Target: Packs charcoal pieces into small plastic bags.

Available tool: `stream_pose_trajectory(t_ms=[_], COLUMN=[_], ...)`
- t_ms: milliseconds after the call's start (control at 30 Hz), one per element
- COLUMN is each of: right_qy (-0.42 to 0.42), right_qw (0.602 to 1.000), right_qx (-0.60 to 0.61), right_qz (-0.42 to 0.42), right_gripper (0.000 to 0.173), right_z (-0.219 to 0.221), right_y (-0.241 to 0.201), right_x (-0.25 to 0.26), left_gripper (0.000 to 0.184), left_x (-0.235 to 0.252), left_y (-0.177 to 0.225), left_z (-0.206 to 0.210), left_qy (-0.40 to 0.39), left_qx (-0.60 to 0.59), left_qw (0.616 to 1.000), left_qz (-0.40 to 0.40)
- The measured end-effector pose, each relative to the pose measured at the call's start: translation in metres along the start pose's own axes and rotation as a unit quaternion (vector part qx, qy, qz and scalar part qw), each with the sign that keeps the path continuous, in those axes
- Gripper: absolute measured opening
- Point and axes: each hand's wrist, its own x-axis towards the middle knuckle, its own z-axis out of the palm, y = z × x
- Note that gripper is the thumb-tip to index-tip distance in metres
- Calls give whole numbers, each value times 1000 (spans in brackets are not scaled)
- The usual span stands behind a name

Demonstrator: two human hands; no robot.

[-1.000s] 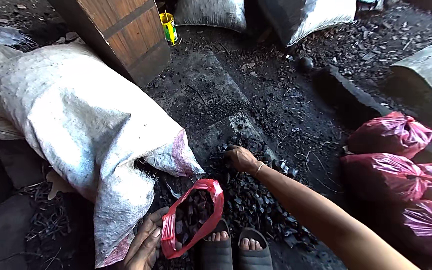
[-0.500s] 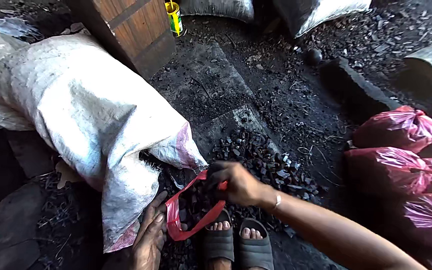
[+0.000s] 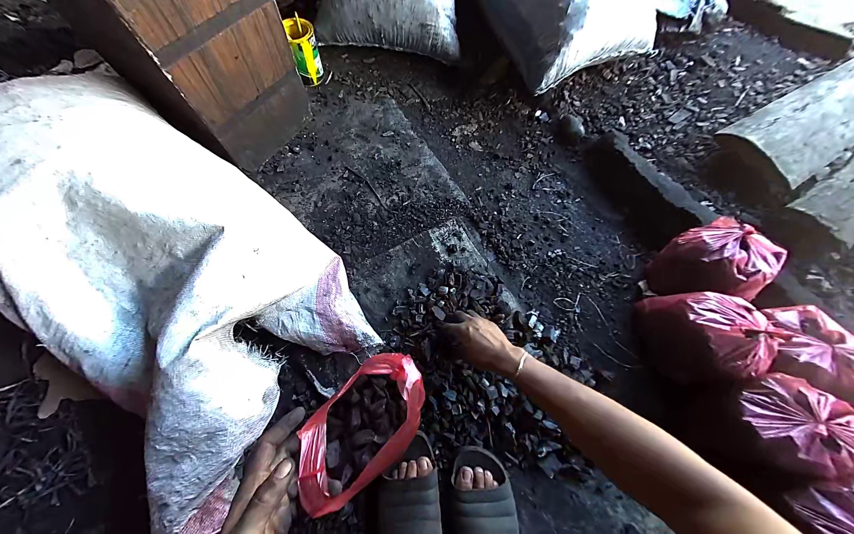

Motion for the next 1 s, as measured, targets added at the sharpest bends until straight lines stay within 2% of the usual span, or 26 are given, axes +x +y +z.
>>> stream_pose_trajectory(t_ms=[67, 167, 333, 467, 533, 600, 700, 767, 800, 833, 900, 1000], right_qy=[21, 25, 42, 55, 48, 55, 66, 72, 79, 86, 100, 119], right_qw=[999, 997, 994, 979, 971, 952, 882, 842, 834, 840, 881, 925], right_qx=[11, 47, 91, 196, 234, 294, 397, 388, 359, 312, 187, 203], right_qz=[-35, -62, -53, -8, -14, -68, -246, -369, -411, -436, -422, -299], right_gripper=[31, 20, 18, 18, 18, 18, 16, 14, 13, 14, 20, 17], right_z=[1, -9, -13, -45, -55, -65, -84, -92, -93, -92, -89, -89], right_y=[6, 17, 31, 24, 20, 7, -40, -85, -108, -127, -143, -104], right_x=[0, 2, 0, -11, -13, -18, -37, -46, -49, -51, -46, -20], left_gripper=[64, 63, 60, 59, 61, 63, 66, 67, 67, 66, 64, 60], left_x=[0, -2, -1, -2, -5, -6, -6, -6, -6, -6, -5, -5], left_y=[0, 1, 1, 3, 6, 7, 6, 4, 4, 4, 5, 4], left_z=[0, 3, 8, 12, 14, 12, 8, 6, 6, 6, 5, -4], left_qy=[0, 1, 2, 18, 35, 49, 50, 49, 49, 47, 40, 19], left_qx=[3, -3, -2, 1, -4, -6, 2, 9, 12, 16, 14, 3], left_qw=[1000, 1000, 1000, 1000, 999, 999, 999, 999, 999, 999, 999, 1000], left_qz=[2, 1, 5, 7, 4, 3, 6, 12, 14, 15, 9, 6])
